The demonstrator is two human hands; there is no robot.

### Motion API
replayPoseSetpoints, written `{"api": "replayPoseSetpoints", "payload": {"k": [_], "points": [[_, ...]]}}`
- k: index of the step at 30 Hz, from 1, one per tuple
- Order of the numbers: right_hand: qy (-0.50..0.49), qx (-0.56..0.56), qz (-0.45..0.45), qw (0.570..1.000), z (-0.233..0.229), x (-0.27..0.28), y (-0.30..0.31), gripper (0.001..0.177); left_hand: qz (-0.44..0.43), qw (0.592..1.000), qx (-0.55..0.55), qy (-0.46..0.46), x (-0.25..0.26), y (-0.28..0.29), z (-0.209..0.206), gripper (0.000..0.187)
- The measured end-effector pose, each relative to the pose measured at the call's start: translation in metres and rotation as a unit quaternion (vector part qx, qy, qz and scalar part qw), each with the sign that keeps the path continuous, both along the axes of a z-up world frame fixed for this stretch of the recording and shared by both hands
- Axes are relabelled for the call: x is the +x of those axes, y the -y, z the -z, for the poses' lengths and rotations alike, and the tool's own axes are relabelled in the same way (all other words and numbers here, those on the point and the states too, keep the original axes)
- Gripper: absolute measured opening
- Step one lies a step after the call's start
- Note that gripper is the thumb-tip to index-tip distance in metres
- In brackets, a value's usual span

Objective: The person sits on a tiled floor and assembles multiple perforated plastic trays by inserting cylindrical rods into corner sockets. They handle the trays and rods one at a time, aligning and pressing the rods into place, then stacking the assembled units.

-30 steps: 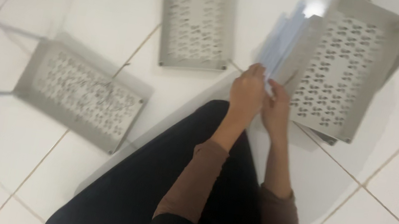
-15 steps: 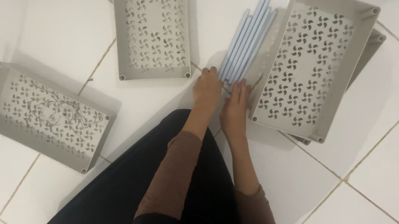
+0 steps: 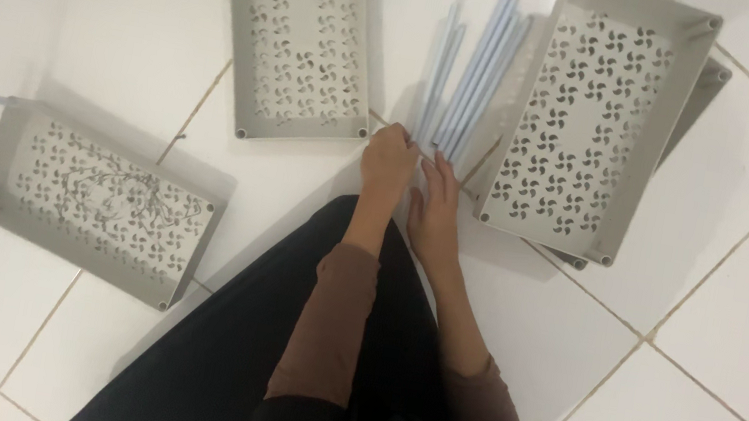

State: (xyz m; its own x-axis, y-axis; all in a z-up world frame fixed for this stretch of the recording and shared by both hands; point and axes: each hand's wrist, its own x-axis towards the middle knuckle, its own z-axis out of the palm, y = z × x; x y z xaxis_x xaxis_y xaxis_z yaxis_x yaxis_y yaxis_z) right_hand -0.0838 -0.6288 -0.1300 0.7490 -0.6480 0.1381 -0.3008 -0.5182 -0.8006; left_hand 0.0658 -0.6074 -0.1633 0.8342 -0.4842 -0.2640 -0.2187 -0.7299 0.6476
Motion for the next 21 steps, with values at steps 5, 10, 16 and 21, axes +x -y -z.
{"api": "replayPoseSetpoints", "payload": {"k": [5, 10, 16, 21], "points": [[0.060, 0.122, 0.017, 0.991, -0.056, 0.023, -0.005, 0.036, -0.067, 0.971, -0.229, -0.022, -0.006, -0.052, -0.095, 0.025], [0.079, 0.225, -0.070, 0.969, -0.117, 0.066, -0.042, 0.038, -0.162, 0.938, -0.307, 0.014, -0.002, -0.172, -0.155, 0.026], [0.031, 0.239, -0.340, 0.909, -0.148, 0.118, -0.165, 0.059, -0.215, 0.940, -0.250, 0.084, -0.001, -0.336, -0.154, 0.026], [-0.050, 0.245, -0.439, 0.863, -0.134, 0.151, -0.274, 0.064, -0.230, 0.953, -0.175, 0.093, -0.018, -0.442, -0.128, 0.027]]}}
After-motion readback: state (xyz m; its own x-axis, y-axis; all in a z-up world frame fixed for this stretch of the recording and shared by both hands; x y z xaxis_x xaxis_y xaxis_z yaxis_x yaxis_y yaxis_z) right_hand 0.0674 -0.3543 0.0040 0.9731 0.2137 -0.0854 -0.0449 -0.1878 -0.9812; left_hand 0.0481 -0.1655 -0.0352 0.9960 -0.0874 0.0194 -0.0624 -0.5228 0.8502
